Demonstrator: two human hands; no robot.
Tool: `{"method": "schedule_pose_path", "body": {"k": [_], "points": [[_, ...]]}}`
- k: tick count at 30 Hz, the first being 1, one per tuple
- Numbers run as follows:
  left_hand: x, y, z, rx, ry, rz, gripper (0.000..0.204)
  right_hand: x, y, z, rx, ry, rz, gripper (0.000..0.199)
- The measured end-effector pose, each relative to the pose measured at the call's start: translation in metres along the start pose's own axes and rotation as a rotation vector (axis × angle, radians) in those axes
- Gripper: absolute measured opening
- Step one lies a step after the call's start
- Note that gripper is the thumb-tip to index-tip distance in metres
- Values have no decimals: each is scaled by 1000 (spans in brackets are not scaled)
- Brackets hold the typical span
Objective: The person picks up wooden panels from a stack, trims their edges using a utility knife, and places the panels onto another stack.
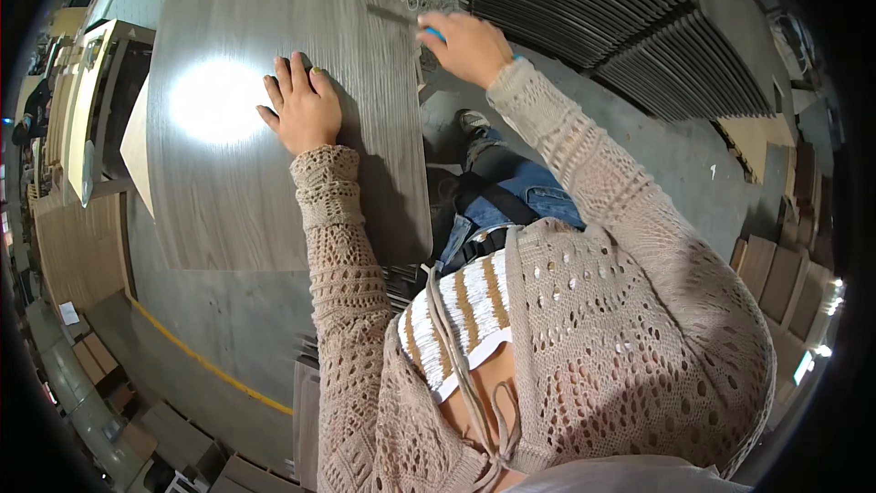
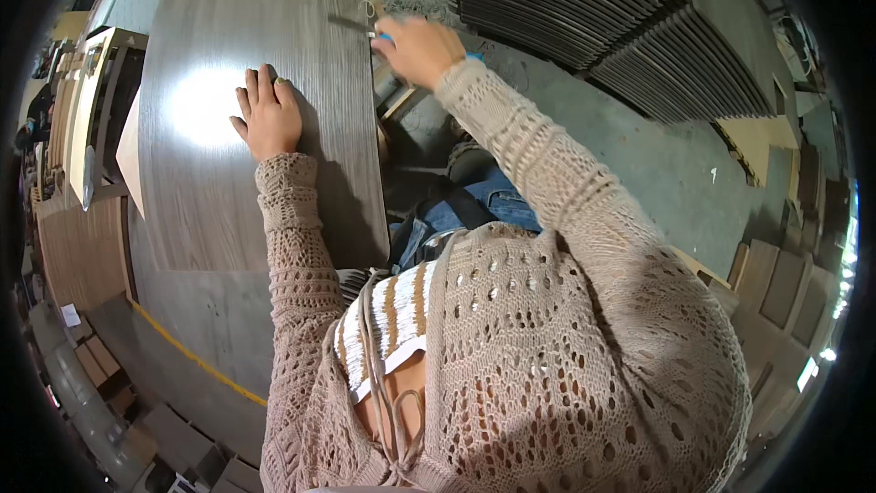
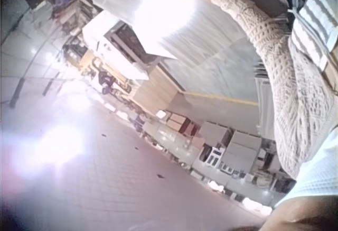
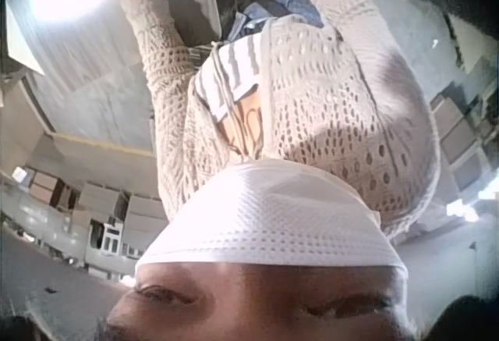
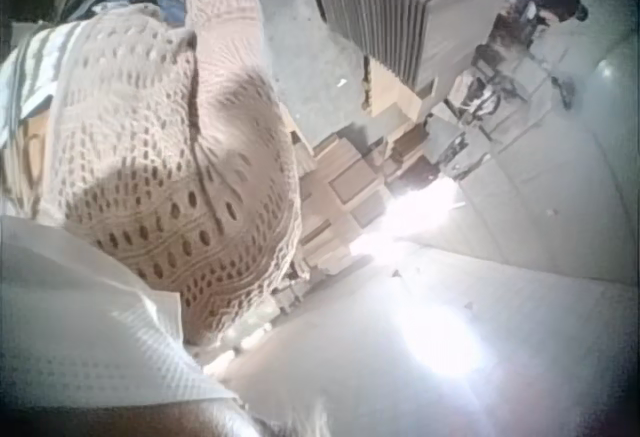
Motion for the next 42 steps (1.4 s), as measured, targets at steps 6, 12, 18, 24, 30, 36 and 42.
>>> {"method": "schedule_pose_path", "body": {"k": [6,12,18,24,30,36,42], "points": [[3,0,6,17,-10,-25,50,27,4,12,-26,-8,77,28],[14,9,5,-10,-19,-26,49,13,10,3,45,-12,60,27],[29,17,1,-32,-36,-27,48,-22,4,-12,109,-33,7,30],[44,20,5,-96,-13,16,46,-79,-6,-46,171,-90,21,31],[88,39,15,-125,32,107,45,-82,-18,-66,94,-137,120,27],[92,59,18,-202,103,169,45,-103,-34,-96,73,-202,162,31],[118,81,34,-296,244,238,45,-109,-63,-114,35,-228,228,28]]}}
Point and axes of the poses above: each hand's wrist, its own x-axis away from the middle knuckle, its own y-axis out of the back of the hand, z = x × y, the point moved 3 cm from there along -x, towards the middle knuckle, and after that the axes turned 3 degrees about x, right-handed, at the moved point
